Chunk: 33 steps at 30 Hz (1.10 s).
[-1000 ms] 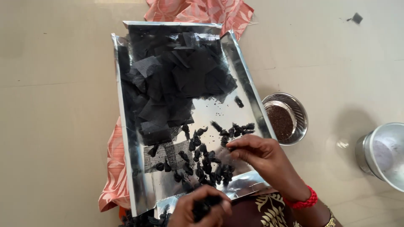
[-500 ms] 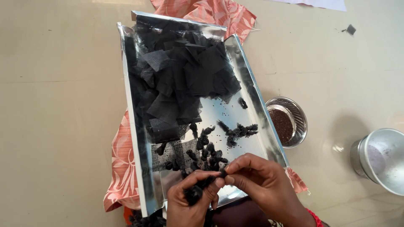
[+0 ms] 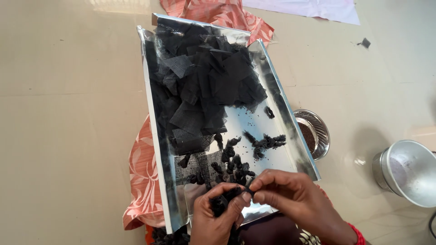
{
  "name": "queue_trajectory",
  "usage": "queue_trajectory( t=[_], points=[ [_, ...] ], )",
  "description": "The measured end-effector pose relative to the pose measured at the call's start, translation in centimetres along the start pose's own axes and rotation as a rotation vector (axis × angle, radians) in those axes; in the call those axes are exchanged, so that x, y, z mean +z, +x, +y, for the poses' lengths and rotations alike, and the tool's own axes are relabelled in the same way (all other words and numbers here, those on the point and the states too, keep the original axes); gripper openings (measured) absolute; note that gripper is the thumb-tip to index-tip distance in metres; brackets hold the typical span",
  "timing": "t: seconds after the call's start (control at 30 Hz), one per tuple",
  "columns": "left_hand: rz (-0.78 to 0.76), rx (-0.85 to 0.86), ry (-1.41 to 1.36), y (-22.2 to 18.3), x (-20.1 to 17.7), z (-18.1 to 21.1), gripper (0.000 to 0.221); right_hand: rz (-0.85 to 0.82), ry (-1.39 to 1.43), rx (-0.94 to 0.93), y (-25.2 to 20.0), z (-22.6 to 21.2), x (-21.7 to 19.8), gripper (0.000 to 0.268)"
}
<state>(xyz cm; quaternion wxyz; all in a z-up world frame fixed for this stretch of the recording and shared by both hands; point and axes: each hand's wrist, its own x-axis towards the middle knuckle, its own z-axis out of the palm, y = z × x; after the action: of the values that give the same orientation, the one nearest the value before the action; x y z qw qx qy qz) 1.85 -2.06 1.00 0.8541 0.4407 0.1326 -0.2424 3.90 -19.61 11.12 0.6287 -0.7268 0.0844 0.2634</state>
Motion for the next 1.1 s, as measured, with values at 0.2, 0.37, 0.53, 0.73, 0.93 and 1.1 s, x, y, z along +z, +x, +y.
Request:
queue_trajectory(
  t=[0.2, 0.37, 0.53, 0.73, 0.93, 1.1],
  points=[
    [0.048, 0.046, 0.002, -0.3, -0.3, 0.4, 0.01, 0.178, -0.414, -0.337, -0.5, 0.4, 2.8, 0.023],
    [0.039, 0.039, -0.039, -0.5, -0.8, 1.5, 0.01, 0.225, -0.309, -0.259, -0.6, 1.7, 2.9, 0.022],
    [0.035, -0.027, -0.009, -0.3, -0.9, 2.4, 0.014, 0.179, -0.122, -0.202, -0.4, 2.3, 2.3, 0.012],
    [0.001, -0.119, -0.008, 0.5, -1.8, 0.7, 0.016, 0.069, 0.127, -0.118, 0.3, 3.0, 1.9, 0.014],
    [0.12, 0.036, 0.051, 0.7, -1.5, -0.1, 0.014, 0.206, -0.059, -0.217, 0.4, 4.6, 2.1, 0.016],
    [0.188, 0.019, 0.006, 1.2, -1.4, -0.5, 0.012, 0.206, -0.37, -0.549, 0.2, 3.9, 2.3, 0.027]
  ],
)
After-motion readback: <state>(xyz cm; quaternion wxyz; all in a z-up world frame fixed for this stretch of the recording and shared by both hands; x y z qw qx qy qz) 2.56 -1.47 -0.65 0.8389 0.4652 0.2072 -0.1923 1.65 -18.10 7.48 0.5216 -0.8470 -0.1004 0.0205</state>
